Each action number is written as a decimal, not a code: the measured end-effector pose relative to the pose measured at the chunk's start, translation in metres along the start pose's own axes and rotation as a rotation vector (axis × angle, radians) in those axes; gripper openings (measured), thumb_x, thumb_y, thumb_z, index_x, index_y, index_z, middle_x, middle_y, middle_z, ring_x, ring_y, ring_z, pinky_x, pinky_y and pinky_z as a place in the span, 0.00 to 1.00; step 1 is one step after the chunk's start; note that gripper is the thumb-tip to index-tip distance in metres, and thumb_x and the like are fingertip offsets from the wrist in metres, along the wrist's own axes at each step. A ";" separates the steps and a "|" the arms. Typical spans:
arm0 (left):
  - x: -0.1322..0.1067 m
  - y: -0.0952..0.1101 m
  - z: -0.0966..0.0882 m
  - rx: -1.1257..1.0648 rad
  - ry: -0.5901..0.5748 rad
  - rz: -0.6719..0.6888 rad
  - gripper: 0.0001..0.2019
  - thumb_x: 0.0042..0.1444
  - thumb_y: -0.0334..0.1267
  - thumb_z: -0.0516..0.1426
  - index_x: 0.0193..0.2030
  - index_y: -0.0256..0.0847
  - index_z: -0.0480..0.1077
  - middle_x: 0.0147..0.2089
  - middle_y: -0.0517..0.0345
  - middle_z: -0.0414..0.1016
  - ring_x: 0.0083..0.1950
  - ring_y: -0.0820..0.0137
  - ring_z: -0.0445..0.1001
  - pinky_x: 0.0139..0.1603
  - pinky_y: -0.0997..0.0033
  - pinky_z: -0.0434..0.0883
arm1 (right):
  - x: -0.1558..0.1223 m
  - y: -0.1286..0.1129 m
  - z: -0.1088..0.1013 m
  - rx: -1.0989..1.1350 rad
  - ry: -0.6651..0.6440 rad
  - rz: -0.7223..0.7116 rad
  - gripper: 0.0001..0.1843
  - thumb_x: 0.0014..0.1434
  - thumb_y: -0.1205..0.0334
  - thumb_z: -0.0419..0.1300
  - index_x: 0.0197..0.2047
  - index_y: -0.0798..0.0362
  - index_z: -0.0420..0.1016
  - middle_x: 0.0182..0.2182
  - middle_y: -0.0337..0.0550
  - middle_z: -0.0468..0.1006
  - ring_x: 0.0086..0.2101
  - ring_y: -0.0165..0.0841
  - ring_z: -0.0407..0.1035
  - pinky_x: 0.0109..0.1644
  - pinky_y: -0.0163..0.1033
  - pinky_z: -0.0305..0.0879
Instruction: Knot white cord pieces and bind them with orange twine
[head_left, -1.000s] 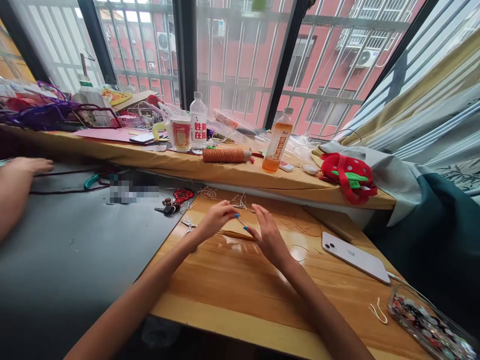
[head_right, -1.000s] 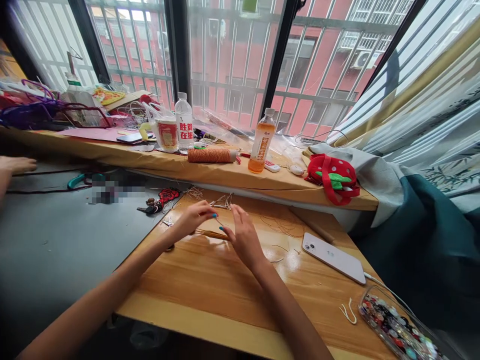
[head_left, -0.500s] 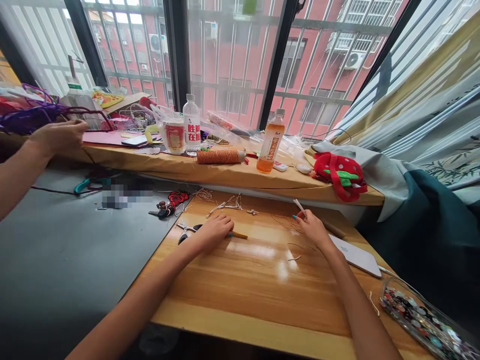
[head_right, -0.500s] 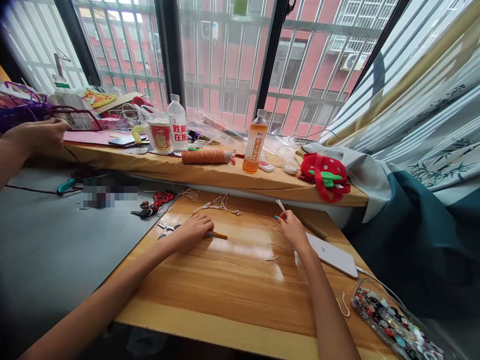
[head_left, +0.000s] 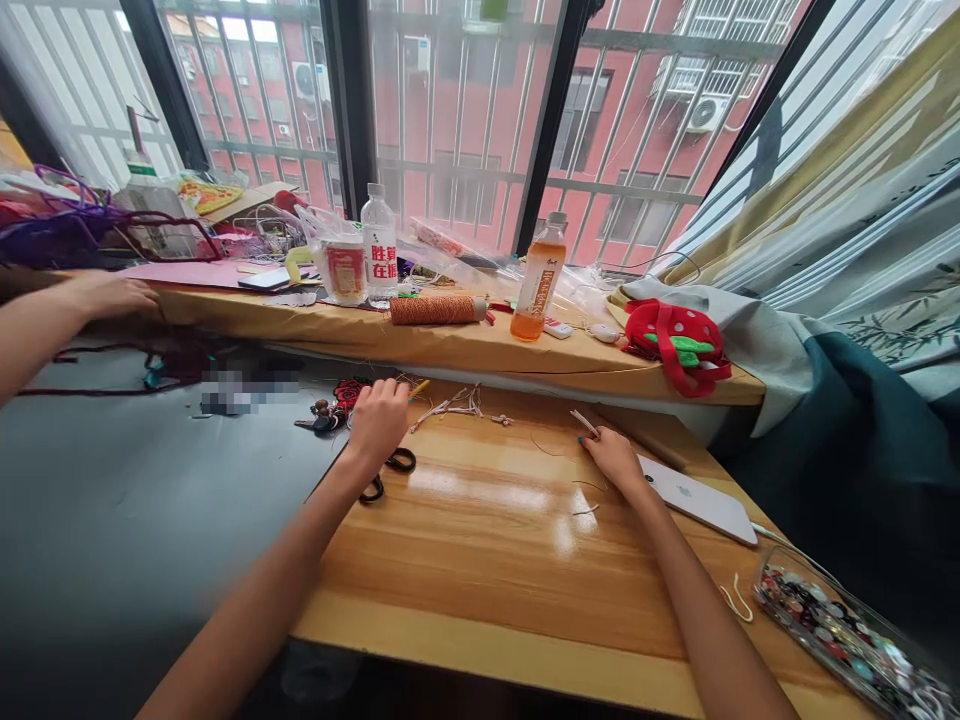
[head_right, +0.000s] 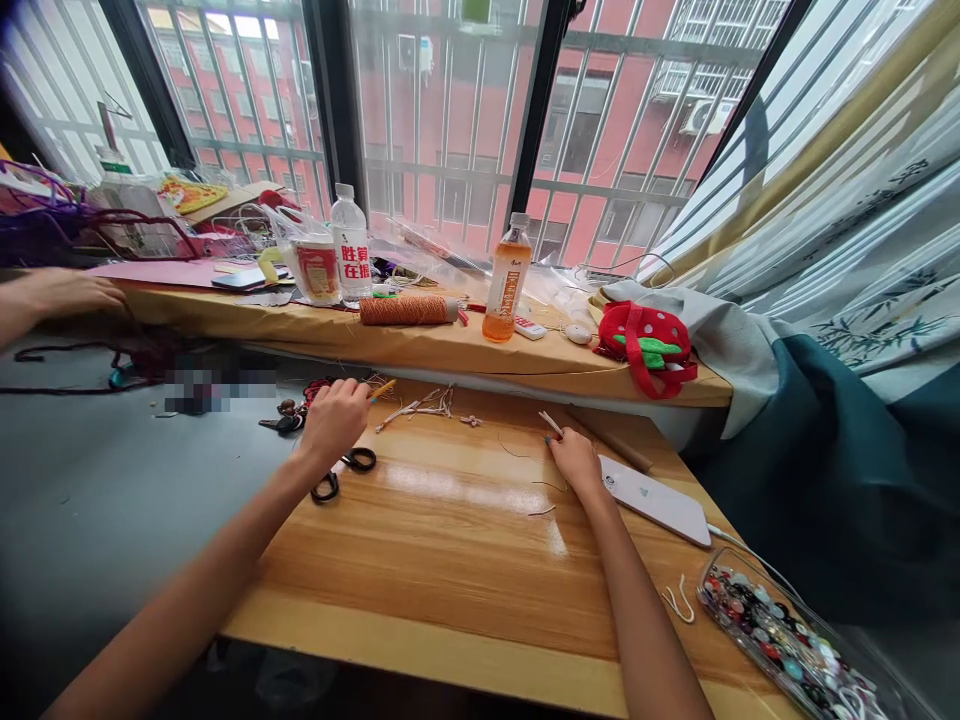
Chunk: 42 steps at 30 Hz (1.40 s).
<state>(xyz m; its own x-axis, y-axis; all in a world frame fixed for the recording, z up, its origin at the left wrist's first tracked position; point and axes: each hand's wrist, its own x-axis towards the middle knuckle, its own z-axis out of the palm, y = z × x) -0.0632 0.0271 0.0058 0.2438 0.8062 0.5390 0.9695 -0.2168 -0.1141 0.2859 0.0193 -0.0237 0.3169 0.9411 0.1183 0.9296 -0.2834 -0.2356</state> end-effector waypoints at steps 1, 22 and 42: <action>0.000 -0.004 0.004 0.025 -0.021 -0.044 0.12 0.52 0.28 0.43 0.35 0.32 0.66 0.35 0.43 0.66 0.40 0.59 0.62 0.39 0.63 0.55 | 0.000 0.000 -0.001 0.019 0.001 -0.004 0.13 0.51 0.57 0.48 0.31 0.54 0.70 0.29 0.47 0.74 0.32 0.36 0.68 0.28 0.34 0.54; -0.008 -0.011 0.025 0.029 -0.159 -0.182 0.13 0.51 0.29 0.42 0.36 0.28 0.66 0.39 0.37 0.65 0.45 0.56 0.60 0.41 0.61 0.56 | 0.002 -0.009 0.004 0.058 0.098 -0.128 0.07 0.53 0.62 0.48 0.31 0.53 0.66 0.31 0.45 0.73 0.32 0.34 0.66 0.30 0.34 0.53; -0.004 0.055 0.011 -0.329 -0.108 0.307 0.14 0.56 0.32 0.41 0.37 0.33 0.66 0.43 0.46 0.66 0.45 0.65 0.63 0.46 0.67 0.59 | 0.005 0.008 -0.023 0.210 0.135 -0.082 0.16 0.55 0.59 0.42 0.27 0.53 0.67 0.27 0.44 0.73 0.30 0.34 0.66 0.31 0.34 0.54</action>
<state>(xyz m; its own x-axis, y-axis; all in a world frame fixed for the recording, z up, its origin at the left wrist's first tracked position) -0.0101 0.0180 -0.0116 0.5367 0.7261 0.4297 0.7966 -0.6040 0.0256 0.2992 0.0173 -0.0030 0.2777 0.9221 0.2695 0.8981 -0.1496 -0.4136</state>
